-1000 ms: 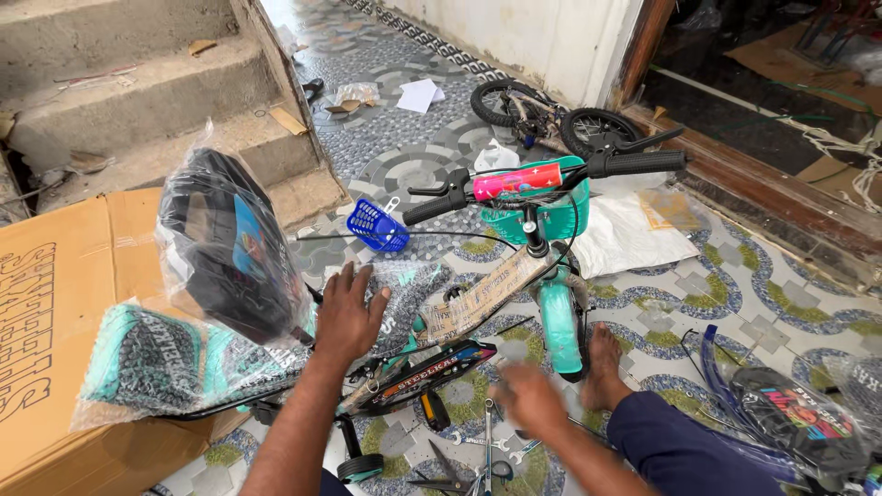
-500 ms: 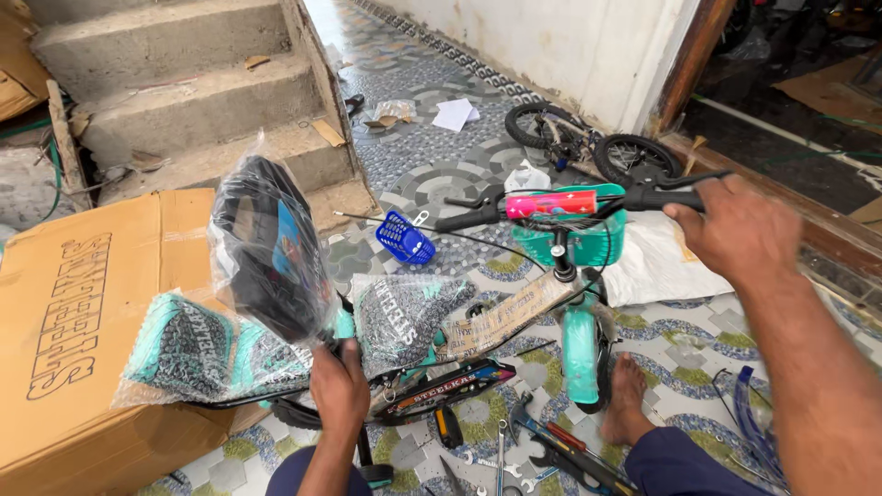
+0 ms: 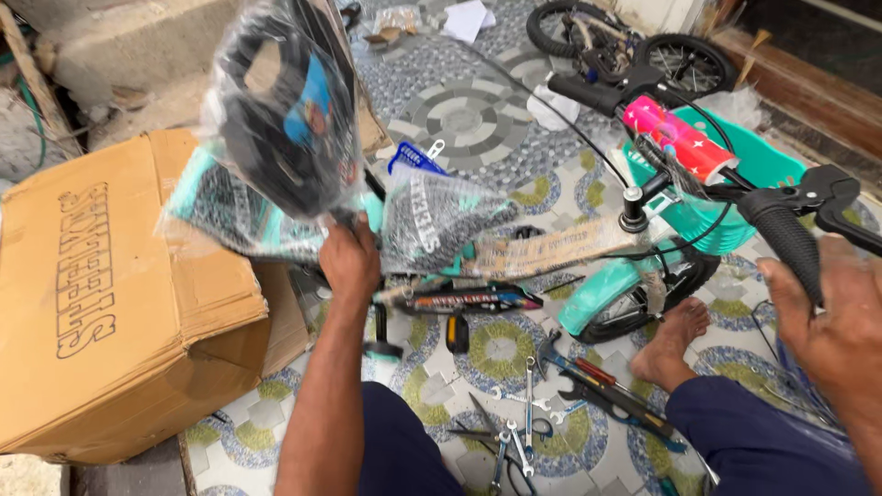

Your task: The person assembles a small bicycle on the floor, attaching the seat, handlebar components, and a front basket using various wrenches and a screwdriver.

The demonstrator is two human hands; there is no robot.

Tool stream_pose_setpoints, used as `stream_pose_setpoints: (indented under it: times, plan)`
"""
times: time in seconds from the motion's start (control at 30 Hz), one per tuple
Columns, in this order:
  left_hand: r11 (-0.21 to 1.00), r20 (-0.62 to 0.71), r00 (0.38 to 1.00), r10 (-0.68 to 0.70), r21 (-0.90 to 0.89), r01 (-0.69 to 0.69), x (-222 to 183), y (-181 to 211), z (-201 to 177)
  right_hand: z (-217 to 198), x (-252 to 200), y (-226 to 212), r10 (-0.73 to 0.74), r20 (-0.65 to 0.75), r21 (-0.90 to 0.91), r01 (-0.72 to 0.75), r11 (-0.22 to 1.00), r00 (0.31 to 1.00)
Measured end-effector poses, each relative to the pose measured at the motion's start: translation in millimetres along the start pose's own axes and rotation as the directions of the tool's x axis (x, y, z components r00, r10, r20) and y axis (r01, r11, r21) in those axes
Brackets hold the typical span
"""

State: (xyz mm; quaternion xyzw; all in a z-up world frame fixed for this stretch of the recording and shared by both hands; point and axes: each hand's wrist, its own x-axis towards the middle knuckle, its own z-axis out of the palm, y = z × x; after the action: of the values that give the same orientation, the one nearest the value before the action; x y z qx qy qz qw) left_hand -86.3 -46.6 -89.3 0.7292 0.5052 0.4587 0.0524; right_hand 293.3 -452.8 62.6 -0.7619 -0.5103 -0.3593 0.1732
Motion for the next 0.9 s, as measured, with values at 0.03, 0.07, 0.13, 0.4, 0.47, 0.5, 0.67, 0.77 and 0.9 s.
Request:
stream_pose_setpoints:
  times: [0.03, 0.07, 0.13, 0.4, 0.47, 0.5, 0.67, 0.77, 0.9]
  plan:
    - [1.000, 0.025, 0.999, -0.022, 0.012, 0.022, 4.8, -2.5, 0.4, -7.1, 1.5, -8.6, -0.028, 0.020, -0.044, 0.029, 0.999, 0.999]
    - [0.999, 0.017, 0.999, -0.048, 0.011, 0.048, 11.9, -4.1, 0.0, -13.5, 4.2, -19.1, -0.047, 0.039, -0.094, 0.051, 0.994, 0.998]
    - [0.995, 0.006, 0.995, -0.095, 0.003, 0.095, 23.0, -5.2, -4.3, -20.7, 18.2, -40.5, -0.127, -0.003, -0.023, 0.127, 0.992, 0.992]
    - [0.947, -0.136, 0.990, -0.025, -0.319, -0.020, -38.4, 36.2, -59.0, -33.8, 53.9, -96.6, -0.057, 0.045, 0.599, 0.019, 0.800, 0.997]
    - [0.912, 0.019, 1.000, -0.025, -0.408, 0.031, -63.5, 68.3, -71.6, -39.3, 47.6, -111.2, -0.027, 0.047, 0.637, -0.009, 0.771, 0.999]
    - [0.877, 0.110, 0.994, -0.002, -0.476, 0.055, -72.7, 88.4, -78.8, -42.4, 44.6, -118.8, -0.016, 0.041, 0.657, -0.015, 0.754, 0.999]
    - [0.671, 0.144, 0.948, 0.284, -0.736, -0.089, -100.4, 195.2, -126.2, -47.1, 24.6, -140.5, 0.018, 0.108, 0.828, -0.100, 0.551, 0.994]
    - [0.634, 0.005, 0.843, 0.538, -0.661, -0.401, -97.9, 250.1, -148.0, -45.8, 16.4, -143.2, 0.000, 0.130, 0.871, -0.114, 0.477, 0.992]
    - [0.743, 0.014, 0.815, 0.579, -0.421, -0.521, -95.4, 299.8, -157.1, -52.7, 5.4, -150.9, -0.023, 0.027, 0.801, -0.008, 0.599, 0.999]
